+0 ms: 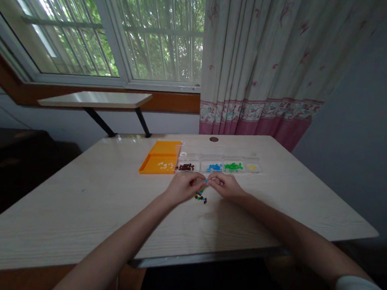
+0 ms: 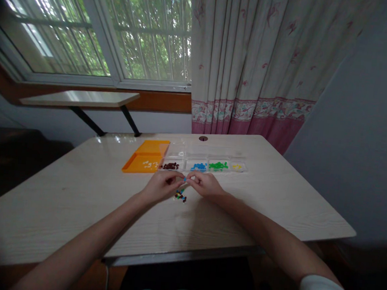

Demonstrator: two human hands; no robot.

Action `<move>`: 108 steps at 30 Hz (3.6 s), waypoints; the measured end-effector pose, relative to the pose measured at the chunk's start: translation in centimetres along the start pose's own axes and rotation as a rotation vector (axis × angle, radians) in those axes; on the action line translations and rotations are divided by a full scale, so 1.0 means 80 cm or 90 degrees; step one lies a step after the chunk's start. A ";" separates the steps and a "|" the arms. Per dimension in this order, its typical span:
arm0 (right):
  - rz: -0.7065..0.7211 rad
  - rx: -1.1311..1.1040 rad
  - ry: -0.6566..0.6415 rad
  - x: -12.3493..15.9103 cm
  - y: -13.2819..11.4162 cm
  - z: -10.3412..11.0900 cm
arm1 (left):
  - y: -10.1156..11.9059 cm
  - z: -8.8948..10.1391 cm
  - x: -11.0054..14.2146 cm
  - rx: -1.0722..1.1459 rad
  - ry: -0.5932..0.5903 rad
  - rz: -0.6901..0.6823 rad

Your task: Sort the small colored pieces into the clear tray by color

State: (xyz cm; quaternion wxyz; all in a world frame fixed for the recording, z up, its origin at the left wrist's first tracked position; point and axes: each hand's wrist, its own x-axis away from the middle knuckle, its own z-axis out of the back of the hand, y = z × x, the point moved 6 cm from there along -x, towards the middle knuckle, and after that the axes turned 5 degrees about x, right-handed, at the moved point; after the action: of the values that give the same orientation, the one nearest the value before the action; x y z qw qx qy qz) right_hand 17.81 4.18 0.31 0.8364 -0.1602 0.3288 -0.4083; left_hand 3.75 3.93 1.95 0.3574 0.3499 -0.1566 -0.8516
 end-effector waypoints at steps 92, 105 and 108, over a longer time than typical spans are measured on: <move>0.076 0.161 -0.042 0.002 -0.005 -0.018 | -0.002 -0.005 -0.002 -0.049 -0.185 0.008; 0.089 0.157 0.001 0.002 -0.005 -0.014 | 0.001 -0.006 -0.002 -0.028 -0.178 0.007; 0.095 0.174 0.045 0.001 -0.003 -0.003 | -0.002 -0.005 -0.001 -0.037 -0.184 0.015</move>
State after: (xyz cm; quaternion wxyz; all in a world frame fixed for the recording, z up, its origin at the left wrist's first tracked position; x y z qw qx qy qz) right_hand 17.49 3.98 0.24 0.8664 -0.0054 0.3104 -0.3912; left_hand 4.00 4.08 1.68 0.3508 0.2112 -0.1858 -0.8932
